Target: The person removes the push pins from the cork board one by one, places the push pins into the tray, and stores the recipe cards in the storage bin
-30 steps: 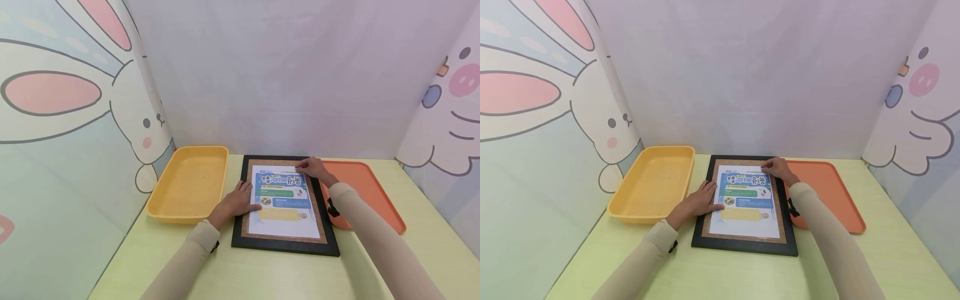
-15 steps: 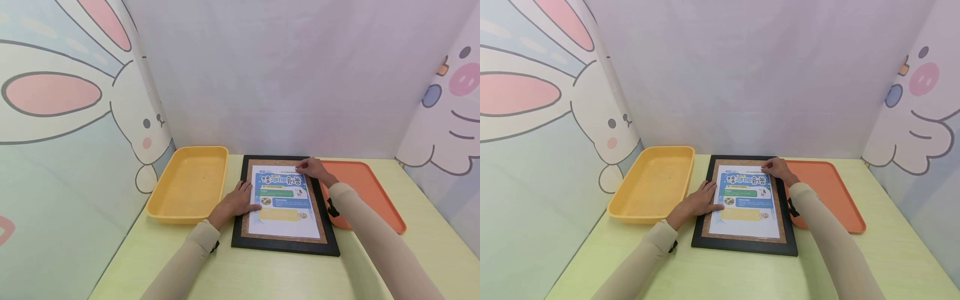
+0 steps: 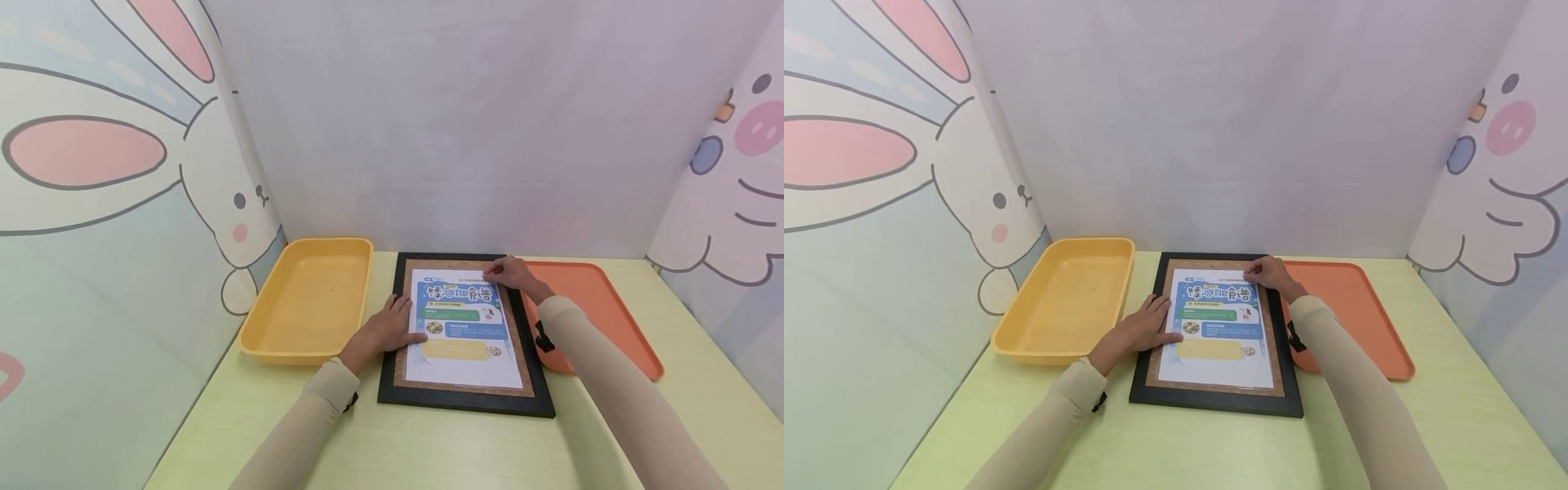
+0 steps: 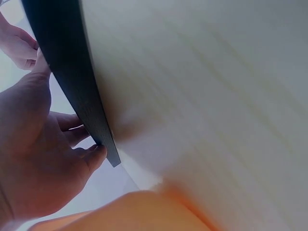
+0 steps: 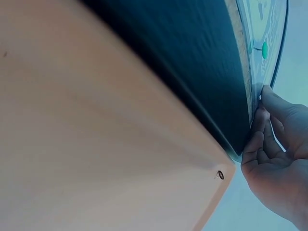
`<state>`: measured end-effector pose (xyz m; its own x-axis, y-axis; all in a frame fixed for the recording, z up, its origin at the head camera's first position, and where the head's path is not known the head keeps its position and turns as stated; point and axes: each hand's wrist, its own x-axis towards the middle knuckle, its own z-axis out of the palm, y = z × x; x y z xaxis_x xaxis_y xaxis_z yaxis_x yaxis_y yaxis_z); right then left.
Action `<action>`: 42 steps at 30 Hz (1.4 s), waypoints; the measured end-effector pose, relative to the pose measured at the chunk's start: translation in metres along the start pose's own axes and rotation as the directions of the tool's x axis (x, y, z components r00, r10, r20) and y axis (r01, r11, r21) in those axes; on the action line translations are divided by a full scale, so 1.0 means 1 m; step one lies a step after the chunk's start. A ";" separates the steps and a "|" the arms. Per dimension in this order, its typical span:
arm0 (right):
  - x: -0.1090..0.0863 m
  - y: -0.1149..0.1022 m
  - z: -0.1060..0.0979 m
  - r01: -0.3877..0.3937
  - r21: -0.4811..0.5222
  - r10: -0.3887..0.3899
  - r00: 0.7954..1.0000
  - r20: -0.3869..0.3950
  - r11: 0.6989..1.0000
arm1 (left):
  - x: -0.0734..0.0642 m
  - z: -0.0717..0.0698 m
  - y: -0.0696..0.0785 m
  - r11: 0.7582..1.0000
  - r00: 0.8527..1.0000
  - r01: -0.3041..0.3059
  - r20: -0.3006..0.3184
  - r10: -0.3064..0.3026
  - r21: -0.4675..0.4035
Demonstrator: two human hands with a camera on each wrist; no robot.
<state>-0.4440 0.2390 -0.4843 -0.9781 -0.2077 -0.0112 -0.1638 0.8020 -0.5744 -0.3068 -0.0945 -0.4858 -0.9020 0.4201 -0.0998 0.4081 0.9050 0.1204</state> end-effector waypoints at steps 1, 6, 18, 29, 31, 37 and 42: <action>0.000 0.000 -0.001 0.000 0.001 0.000 1.000 0.001 1.000 | 0.000 0.000 0.000 1.000 1.000 0.000 0.001 0.000 0.001; -0.002 0.000 -0.002 -0.012 0.011 0.012 1.000 0.002 1.000 | 0.000 -0.001 0.001 1.000 1.000 0.004 0.003 -0.004 -0.011; -0.005 0.001 -0.005 0.003 0.023 -0.004 1.000 0.010 1.000 | 0.001 -0.003 0.002 1.000 1.000 0.002 0.016 -0.002 -0.003; -0.008 -0.004 -0.013 0.041 0.003 -0.041 0.999 0.008 0.999 | 0.001 -0.007 0.002 1.000 1.000 0.007 0.028 -0.007 0.000; -0.008 -0.005 -0.014 0.049 0.005 -0.049 0.999 0.004 0.999 | 0.001 -0.007 0.002 1.000 0.999 0.011 0.032 -0.011 0.002; -0.012 -0.008 -0.016 0.058 0.019 -0.058 0.998 0.014 0.998 | 0.001 -0.006 0.001 1.000 0.999 0.006 0.038 -0.006 0.011; -0.013 -0.006 -0.018 0.060 0.016 -0.060 0.998 0.010 0.998 | 0.000 -0.004 0.000 1.000 0.999 -0.001 0.037 0.001 0.018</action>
<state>-0.4324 0.2468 -0.4655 -0.9652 -0.2613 0.0151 -0.2201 0.7791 -0.5870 -0.3073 -0.0944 -0.4814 -0.8959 0.4228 -0.1366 0.4118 0.9055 0.1023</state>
